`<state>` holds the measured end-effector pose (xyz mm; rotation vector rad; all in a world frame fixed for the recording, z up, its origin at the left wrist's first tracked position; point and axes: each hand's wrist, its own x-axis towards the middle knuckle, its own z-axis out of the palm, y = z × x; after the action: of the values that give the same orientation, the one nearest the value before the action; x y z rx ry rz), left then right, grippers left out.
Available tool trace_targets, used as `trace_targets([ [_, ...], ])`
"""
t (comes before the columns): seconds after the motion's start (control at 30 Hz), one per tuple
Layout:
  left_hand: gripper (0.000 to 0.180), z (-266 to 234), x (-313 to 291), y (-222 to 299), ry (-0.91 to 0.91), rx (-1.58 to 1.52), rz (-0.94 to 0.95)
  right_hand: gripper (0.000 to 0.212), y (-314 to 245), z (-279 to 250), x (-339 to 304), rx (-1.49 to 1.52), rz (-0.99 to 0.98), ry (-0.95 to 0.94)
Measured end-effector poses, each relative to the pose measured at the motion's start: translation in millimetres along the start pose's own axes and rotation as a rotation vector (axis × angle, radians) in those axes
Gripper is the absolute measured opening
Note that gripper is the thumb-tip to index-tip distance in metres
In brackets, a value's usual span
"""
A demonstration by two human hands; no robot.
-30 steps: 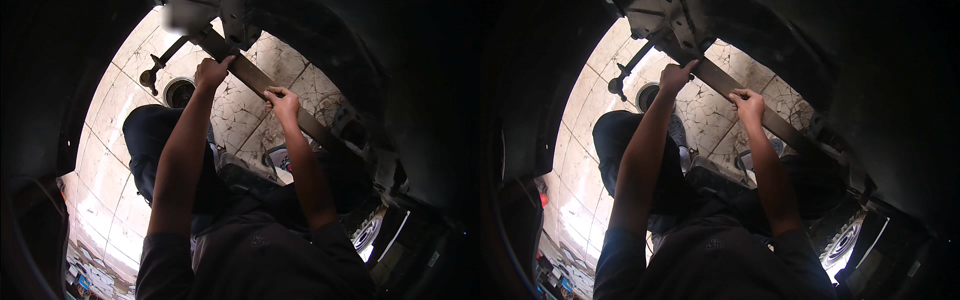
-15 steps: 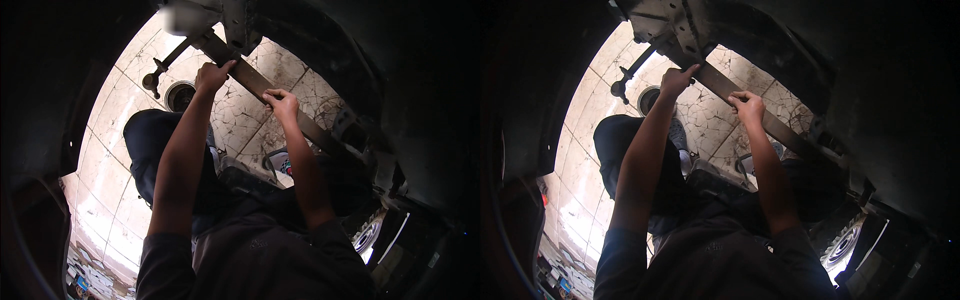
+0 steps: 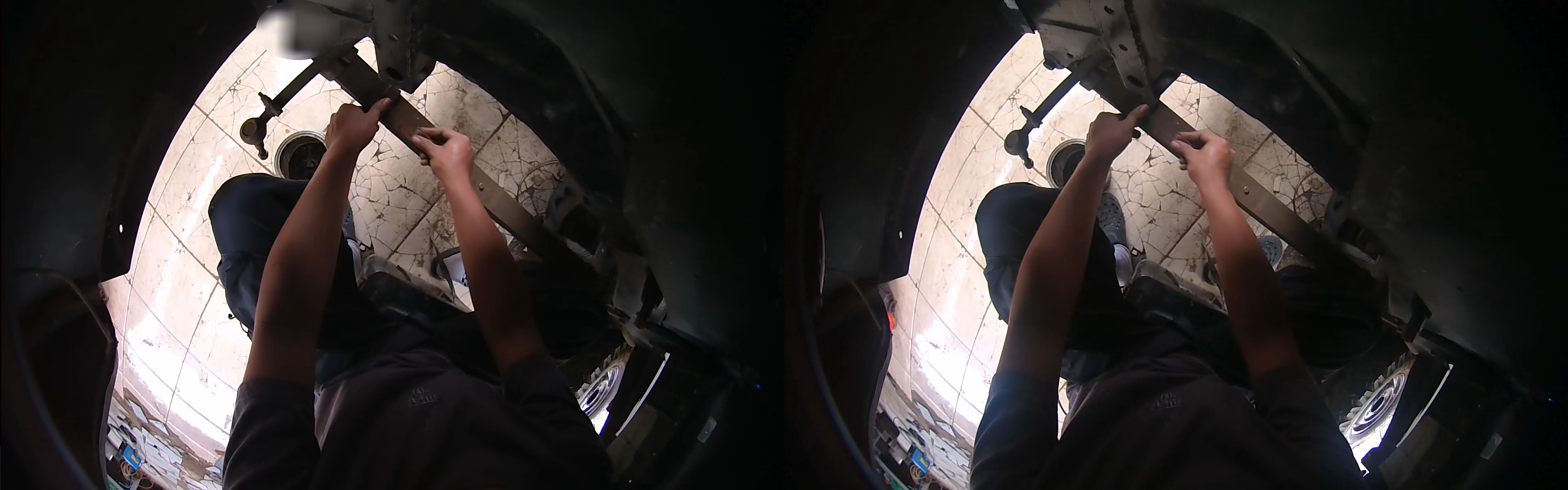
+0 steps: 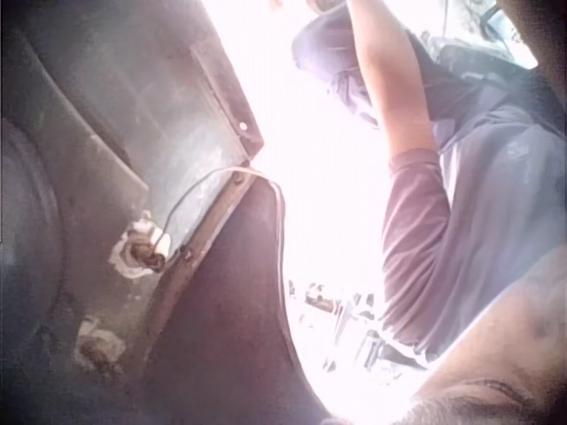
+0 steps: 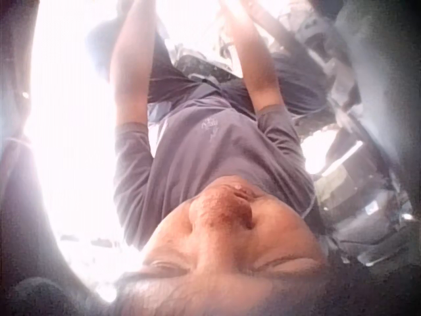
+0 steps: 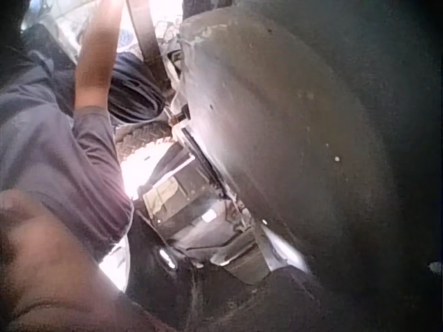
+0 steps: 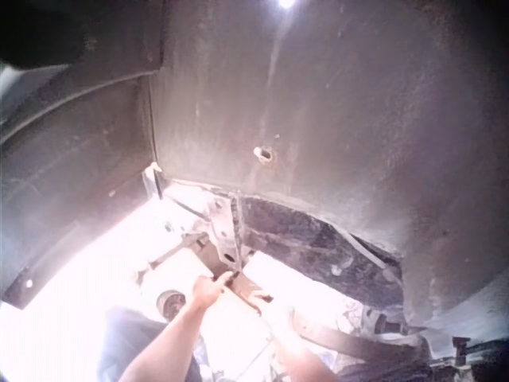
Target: The person sits on the floor under a vehicle and sands a metal beam with sandpaper. They repeatedly rub the sandpaper along the beam's surface, adjusting grip and position to cover different areas.
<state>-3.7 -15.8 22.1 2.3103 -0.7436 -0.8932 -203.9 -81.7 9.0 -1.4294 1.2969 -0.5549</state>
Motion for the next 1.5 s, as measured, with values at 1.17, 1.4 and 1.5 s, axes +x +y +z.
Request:
trace_targets([
  [1.17,0.077,9,14,-14,-0.008,-0.041,0.021,0.024,-16,25,-3,-0.191,-0.26,0.122],
  [1.4,0.078,6,18,-24,-0.02,-0.067,0.084,0.026,15,-1,-16,-0.198,-0.244,0.118],
  [1.5,0.075,9,10,-15,0.006,-0.05,0.027,0.027,11,10,-13,-0.178,-0.261,0.139],
])
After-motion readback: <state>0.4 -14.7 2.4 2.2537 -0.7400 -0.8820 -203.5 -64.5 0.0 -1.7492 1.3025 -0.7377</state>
